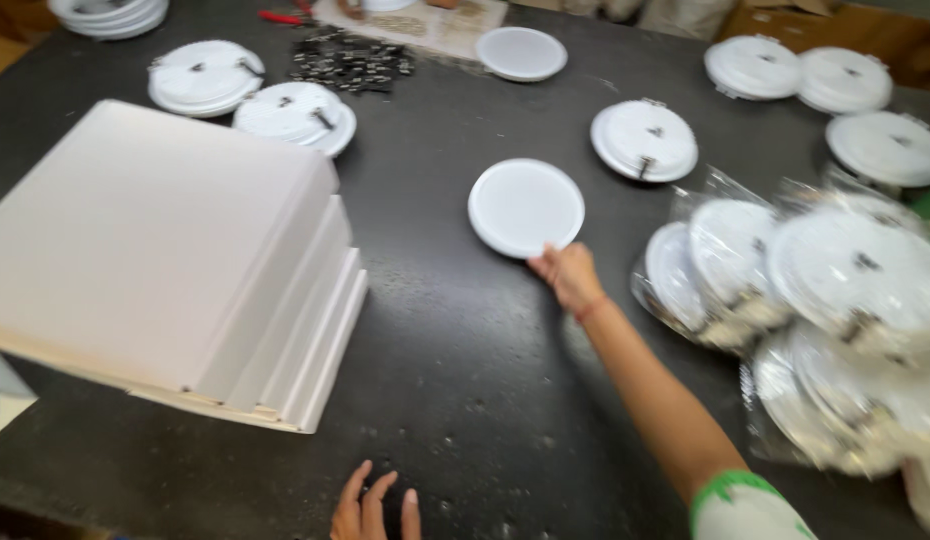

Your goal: The person places round LED ceiling panel lights one at a time into clear plastic bags, pulls the bag over each unit, and stacks the bagged panels in a pile on the workbench, taking new panels from a blue crate and the table.

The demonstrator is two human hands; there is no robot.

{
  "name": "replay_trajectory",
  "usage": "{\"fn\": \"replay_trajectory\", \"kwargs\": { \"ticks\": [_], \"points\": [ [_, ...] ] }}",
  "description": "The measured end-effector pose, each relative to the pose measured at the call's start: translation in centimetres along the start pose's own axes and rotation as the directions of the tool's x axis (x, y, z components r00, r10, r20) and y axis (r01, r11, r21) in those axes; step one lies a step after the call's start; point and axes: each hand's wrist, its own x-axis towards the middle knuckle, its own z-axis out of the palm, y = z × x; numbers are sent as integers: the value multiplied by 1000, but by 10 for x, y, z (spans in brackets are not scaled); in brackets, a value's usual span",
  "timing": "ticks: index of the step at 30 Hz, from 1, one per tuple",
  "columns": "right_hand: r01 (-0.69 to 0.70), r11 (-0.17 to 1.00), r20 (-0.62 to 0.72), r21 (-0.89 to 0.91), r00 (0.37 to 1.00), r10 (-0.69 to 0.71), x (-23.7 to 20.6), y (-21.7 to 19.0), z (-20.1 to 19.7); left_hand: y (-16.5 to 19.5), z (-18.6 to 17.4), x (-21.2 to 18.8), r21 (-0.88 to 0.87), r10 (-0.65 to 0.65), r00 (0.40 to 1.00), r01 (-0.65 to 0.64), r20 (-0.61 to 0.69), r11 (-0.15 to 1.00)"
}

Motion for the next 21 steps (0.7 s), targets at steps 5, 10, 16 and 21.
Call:
{"fn": "replay_trajectory", "kwargs": {
  "ticks": [5, 10, 16, 21],
  "points": [
    [-211, 973, -93, 98, 971, 220, -202, 30, -62, 9, -14, 9, -47, 242, 968, -245, -66, 968],
    [-361, 913, -44, 188, 926, 375, -371, 23, -92, 32, 3, 6, -35, 174, 978, -171, 116, 985],
    [-309, 951, 85, -21, 947, 309, -467, -19, -197, 154, 4, -1, -154, 346, 902, -315, 258, 937],
    [62, 707, -466, -705, 710, -527, -481, -93, -328, 286, -9, -53, -467, 522, 833, -392, 186, 792]
  ]
}}
